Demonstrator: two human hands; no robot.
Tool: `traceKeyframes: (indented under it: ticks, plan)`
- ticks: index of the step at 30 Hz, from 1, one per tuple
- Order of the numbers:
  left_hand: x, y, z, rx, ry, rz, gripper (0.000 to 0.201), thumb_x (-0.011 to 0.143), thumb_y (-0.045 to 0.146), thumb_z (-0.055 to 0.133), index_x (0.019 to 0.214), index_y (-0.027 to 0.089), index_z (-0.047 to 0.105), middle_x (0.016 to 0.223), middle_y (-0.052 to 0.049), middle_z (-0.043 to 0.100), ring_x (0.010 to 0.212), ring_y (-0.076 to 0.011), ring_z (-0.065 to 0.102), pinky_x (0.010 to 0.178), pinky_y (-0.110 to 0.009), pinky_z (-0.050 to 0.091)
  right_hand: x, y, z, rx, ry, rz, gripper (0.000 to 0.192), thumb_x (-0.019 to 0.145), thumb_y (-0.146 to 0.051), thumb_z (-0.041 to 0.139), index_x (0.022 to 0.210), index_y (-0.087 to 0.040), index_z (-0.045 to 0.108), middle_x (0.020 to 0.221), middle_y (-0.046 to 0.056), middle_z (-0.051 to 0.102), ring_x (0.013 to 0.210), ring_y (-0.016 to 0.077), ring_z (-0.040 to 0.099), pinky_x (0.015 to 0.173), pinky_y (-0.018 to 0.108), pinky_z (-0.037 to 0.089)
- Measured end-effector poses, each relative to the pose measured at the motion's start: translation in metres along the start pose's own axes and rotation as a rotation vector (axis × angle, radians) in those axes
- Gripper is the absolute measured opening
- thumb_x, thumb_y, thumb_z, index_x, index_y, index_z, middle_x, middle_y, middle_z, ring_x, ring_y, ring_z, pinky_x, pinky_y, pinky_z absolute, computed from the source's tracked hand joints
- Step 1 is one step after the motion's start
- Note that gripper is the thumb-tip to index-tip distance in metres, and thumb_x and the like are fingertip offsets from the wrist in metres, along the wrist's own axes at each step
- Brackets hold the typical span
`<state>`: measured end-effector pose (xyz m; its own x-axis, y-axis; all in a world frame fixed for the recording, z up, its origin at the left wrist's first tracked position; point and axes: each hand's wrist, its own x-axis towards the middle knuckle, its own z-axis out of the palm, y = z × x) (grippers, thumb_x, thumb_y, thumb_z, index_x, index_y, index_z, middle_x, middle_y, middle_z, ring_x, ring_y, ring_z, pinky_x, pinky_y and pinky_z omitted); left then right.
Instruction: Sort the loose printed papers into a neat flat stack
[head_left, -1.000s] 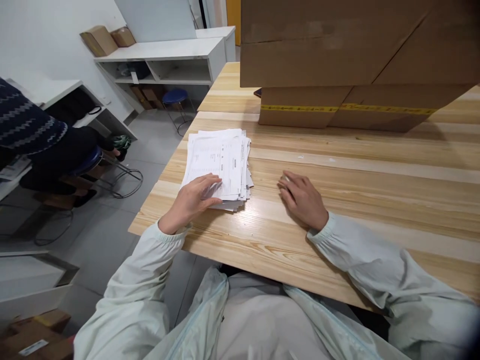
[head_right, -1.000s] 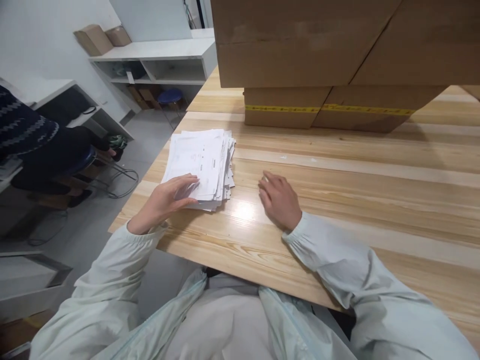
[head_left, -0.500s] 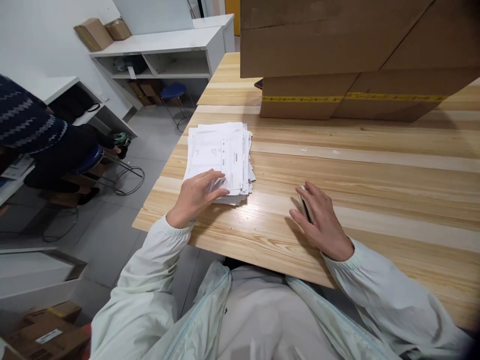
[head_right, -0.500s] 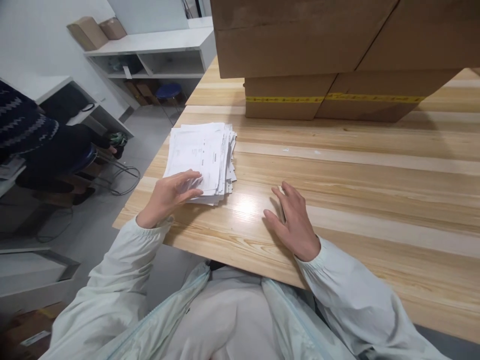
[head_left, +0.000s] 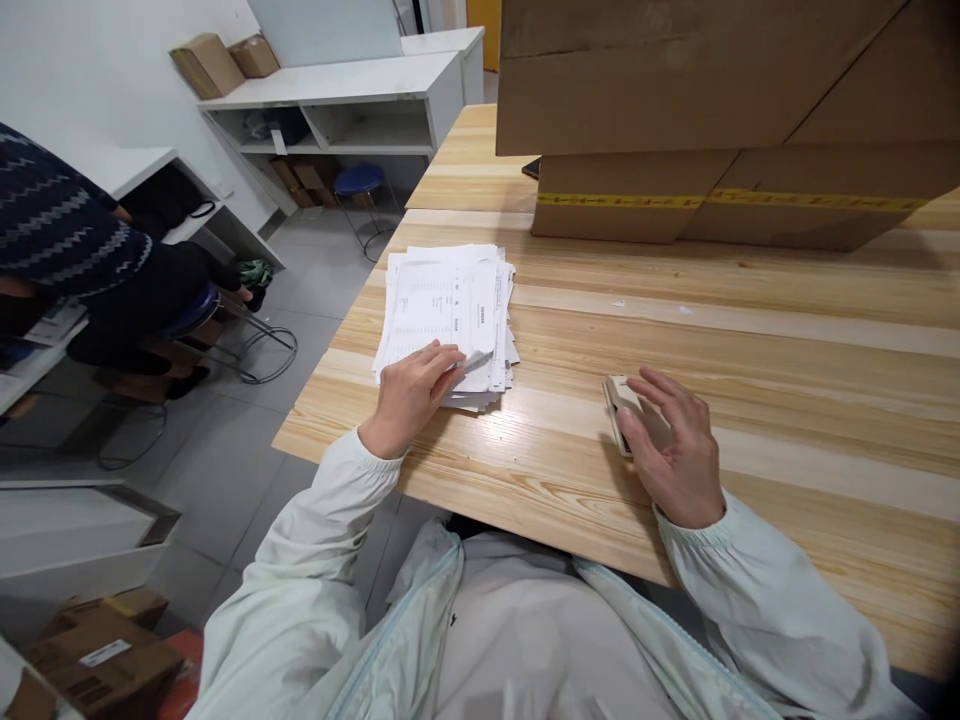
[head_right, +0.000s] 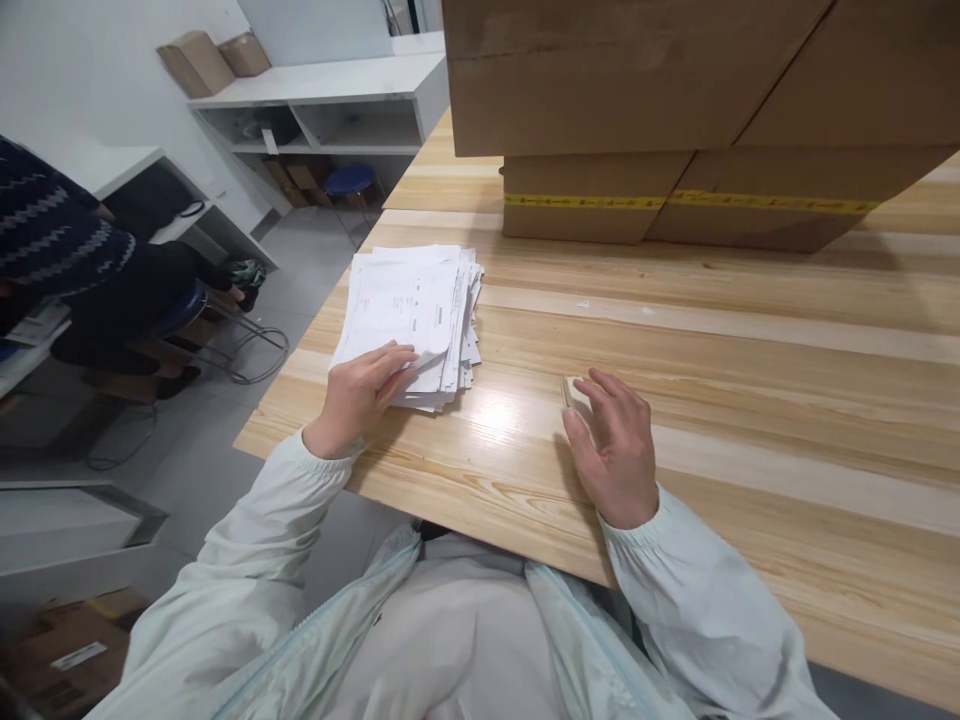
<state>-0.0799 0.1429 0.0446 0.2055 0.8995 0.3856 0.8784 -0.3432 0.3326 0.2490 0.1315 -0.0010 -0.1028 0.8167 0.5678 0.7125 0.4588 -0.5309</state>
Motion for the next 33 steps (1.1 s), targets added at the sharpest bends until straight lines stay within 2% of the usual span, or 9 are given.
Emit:
traceKeyframes:
  ticks: [6, 9, 14, 18, 21, 24, 26, 29, 33]
  plan:
    - [-0.005, 0.01, -0.002, 0.002, 0.411, -0.18, 0.023, 0.098, 0.03, 0.052, 0.089, 0.023, 0.072, 0.084, -0.005, 0.078, 0.078, -0.0201, 0.074, 0.074, -0.033, 0.057, -0.003, -0.014, -0.006, -0.029, 0.237, -0.05, 0.031, 0.09, -0.022, 0.064, 0.121, -0.027, 0.066, 0.125, 0.012, 0.07, 0.122, 0.0332, 0.064, 0.104, 0.06, 0.048]
    - [-0.019, 0.039, -0.015, 0.019, 0.564, 0.021, 0.017, 0.093, 0.023, 0.058, 0.103, 0.026, 0.072, 0.096, -0.004, 0.079, 0.094, -0.0227, 0.075, 0.086, -0.038, 0.06, -0.005, -0.029, -0.01, 0.201, 0.305, 0.03, 0.025, 0.09, -0.025, 0.065, 0.113, -0.031, 0.07, 0.104, 0.006, 0.076, 0.101, 0.0293, 0.072, 0.092, 0.053, 0.057]
    - [-0.05, 0.108, -0.011, -0.218, 0.262, 0.517, 0.034, 0.093, 0.023, 0.056, 0.124, 0.032, 0.067, 0.101, -0.005, 0.079, 0.096, -0.024, 0.075, 0.09, -0.041, 0.063, 0.009, -0.054, -0.017, 1.005, -0.421, 0.561, 0.063, 0.095, -0.071, 0.037, 0.132, -0.027, 0.063, 0.106, 0.009, 0.076, 0.095, 0.028, 0.074, 0.069, 0.041, 0.062]
    - [-0.054, 0.134, 0.009, -0.411, 0.064, 0.624, 0.026, 0.092, 0.016, 0.056, 0.112, 0.027, 0.068, 0.092, -0.005, 0.079, 0.086, -0.0216, 0.074, 0.086, -0.037, 0.063, 0.011, -0.055, -0.021, 1.008, -0.48, 0.669, 0.047, 0.082, -0.057, 0.072, 0.116, -0.024, 0.07, 0.106, 0.007, 0.077, 0.094, 0.0273, 0.074, 0.073, 0.039, 0.061]
    - [-0.051, 0.132, 0.014, -0.58, 0.106, 0.466, 0.03, 0.091, 0.033, 0.067, 0.121, 0.027, 0.064, 0.113, -0.01, 0.076, 0.11, -0.0257, 0.07, 0.097, -0.042, 0.058, 0.0, -0.044, -0.026, 0.981, -0.35, 0.691, 0.036, 0.082, -0.05, 0.076, 0.105, -0.023, 0.071, 0.099, 0.006, 0.078, 0.085, 0.0252, 0.074, 0.068, 0.038, 0.06]
    - [-0.048, 0.123, 0.014, -0.772, 0.184, -0.02, 0.057, 0.091, 0.053, 0.063, 0.142, 0.032, 0.049, 0.148, -0.013, 0.056, 0.138, -0.0298, 0.053, 0.112, -0.051, 0.047, -0.012, -0.033, -0.034, 0.985, -0.251, 0.677, 0.03, 0.084, -0.047, 0.075, 0.104, -0.026, 0.072, 0.1, 0.005, 0.078, 0.084, 0.0243, 0.074, 0.07, 0.039, 0.061]
    - [-0.045, 0.12, 0.02, -0.939, 0.123, -0.263, 0.067, 0.093, 0.054, 0.06, 0.152, 0.034, 0.034, 0.154, -0.014, 0.05, 0.14, -0.029, 0.051, 0.11, -0.049, 0.049, -0.017, -0.03, -0.038, 1.004, -0.298, 0.66, 0.028, 0.085, -0.047, 0.073, 0.104, -0.026, 0.072, 0.097, 0.005, 0.078, 0.081, 0.0237, 0.074, 0.07, 0.04, 0.062]
    - [-0.04, 0.121, 0.034, -1.147, -0.034, -0.363, 0.065, 0.093, 0.049, 0.063, 0.149, 0.031, 0.035, 0.145, -0.014, 0.059, 0.131, -0.0277, 0.061, 0.104, -0.044, 0.055, -0.023, -0.033, -0.038, 0.962, -0.348, 0.613, 0.028, 0.086, -0.044, 0.073, 0.105, -0.024, 0.071, 0.097, 0.006, 0.078, 0.078, 0.0211, 0.074, 0.065, 0.034, 0.06]
    - [-0.037, 0.126, 0.048, -1.228, 0.026, -0.437, 0.049, 0.09, 0.042, 0.068, 0.133, 0.025, 0.052, 0.135, -0.012, 0.066, 0.125, -0.0265, 0.064, 0.106, -0.042, 0.054, -0.028, -0.035, -0.033, 0.853, -0.156, 0.541, 0.054, 0.088, -0.037, 0.072, 0.139, -0.025, 0.056, 0.106, 0.006, 0.077, 0.085, 0.0166, 0.073, 0.073, 0.03, 0.061]
